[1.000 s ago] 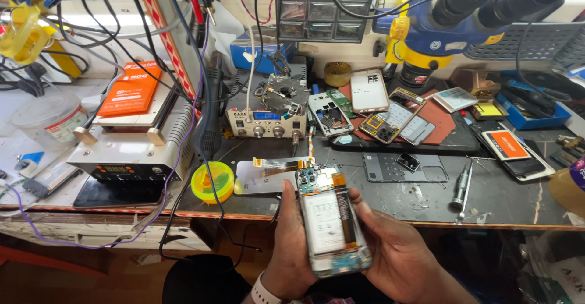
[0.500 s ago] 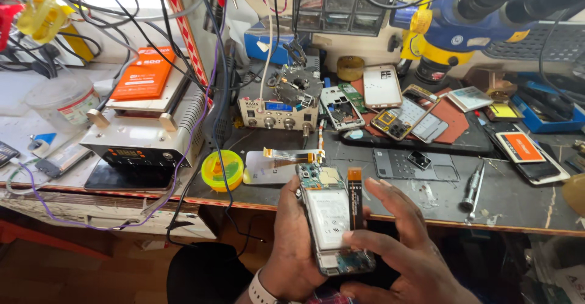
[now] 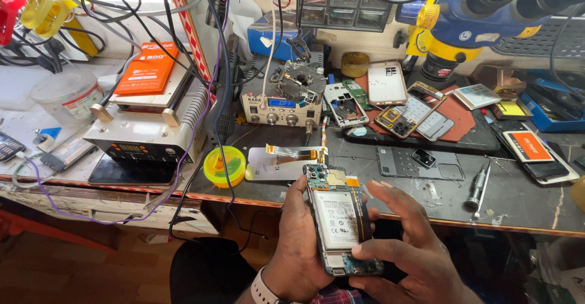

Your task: The person handles a smartphone chassis and a new battery, then places the battery into the chassis and aligns the back cover. The person repeatedly fits and removes the back cover to check alignment while holding the phone with both hands.

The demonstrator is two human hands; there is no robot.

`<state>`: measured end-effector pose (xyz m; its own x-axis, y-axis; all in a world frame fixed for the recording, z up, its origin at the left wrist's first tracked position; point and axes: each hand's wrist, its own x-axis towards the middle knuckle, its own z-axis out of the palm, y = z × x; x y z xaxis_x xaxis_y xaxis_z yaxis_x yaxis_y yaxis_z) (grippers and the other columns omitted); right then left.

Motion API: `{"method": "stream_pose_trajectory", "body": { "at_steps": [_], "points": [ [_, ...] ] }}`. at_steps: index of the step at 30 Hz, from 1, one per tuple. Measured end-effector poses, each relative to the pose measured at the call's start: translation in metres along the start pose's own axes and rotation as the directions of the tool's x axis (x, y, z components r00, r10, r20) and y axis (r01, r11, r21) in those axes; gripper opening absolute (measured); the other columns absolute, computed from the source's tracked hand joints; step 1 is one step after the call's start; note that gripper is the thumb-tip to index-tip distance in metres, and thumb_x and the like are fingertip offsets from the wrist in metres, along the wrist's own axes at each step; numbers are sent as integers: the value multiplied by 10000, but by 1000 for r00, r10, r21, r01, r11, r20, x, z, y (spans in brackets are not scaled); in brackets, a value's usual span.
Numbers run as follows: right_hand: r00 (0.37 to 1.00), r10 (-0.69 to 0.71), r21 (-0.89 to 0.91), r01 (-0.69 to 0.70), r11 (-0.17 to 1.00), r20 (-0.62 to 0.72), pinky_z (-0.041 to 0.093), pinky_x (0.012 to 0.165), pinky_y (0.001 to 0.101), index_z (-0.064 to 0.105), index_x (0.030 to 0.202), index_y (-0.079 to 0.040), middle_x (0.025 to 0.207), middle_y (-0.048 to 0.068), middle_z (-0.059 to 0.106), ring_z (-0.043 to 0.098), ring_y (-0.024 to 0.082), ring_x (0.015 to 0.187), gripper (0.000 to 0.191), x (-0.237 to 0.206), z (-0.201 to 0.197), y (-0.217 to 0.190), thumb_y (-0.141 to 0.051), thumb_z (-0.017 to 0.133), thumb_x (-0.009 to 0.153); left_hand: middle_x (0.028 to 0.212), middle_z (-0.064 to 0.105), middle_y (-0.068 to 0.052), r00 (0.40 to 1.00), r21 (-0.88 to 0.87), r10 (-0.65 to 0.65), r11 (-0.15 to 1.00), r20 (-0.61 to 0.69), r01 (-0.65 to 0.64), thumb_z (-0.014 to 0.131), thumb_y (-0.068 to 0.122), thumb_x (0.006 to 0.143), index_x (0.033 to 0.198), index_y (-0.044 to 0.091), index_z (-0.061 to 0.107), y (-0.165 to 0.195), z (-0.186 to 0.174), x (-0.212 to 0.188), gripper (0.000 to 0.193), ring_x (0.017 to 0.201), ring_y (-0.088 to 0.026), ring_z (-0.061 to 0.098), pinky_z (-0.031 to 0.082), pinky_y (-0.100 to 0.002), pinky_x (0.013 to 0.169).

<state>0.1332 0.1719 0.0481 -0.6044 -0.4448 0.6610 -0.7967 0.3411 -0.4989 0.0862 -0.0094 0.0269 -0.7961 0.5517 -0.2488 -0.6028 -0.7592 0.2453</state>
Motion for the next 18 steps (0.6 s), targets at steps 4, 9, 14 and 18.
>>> {"method": "stream_pose_trajectory", "body": {
  "at_steps": [4,9,14,18],
  "points": [
    [1000,-7,-28,7,1000,-11,500,1110,484,754,1080,-211,1594,248,370,326,436,1537,304,0,0,-1,-337,857,823,914,736,-244,1000,17,4,1000,10,-4,230,661,987,1244,-1,643,-1,3,-2,821,747,-325,734,627,-411,661],
    [992,-109,-191,97,977,-55,452,1146,478,759,1082,-248,1549,210,426,370,406,1498,320,0,0,-3,-360,863,801,924,740,-231,999,-28,36,999,24,-35,251,625,1015,1254,-35,615,-2,7,-3,791,764,-331,739,630,-413,676],
    [992,-121,-262,112,959,-20,373,1188,516,765,1076,-258,1517,194,447,380,407,1473,349,-3,-5,-7,-360,888,765,956,734,-233,1000,-7,15,1000,14,-15,258,638,1011,1242,-39,607,-3,9,-3,796,792,-330,749,638,-408,692],
    [992,-128,-205,125,971,-2,361,1194,532,759,1097,-242,1535,204,427,373,411,1482,374,-2,-8,-7,-344,893,763,1019,742,-223,999,-29,23,999,-25,-24,262,625,1017,1259,-37,613,-5,9,-2,788,822,-330,754,640,-413,708]
  ]
}}
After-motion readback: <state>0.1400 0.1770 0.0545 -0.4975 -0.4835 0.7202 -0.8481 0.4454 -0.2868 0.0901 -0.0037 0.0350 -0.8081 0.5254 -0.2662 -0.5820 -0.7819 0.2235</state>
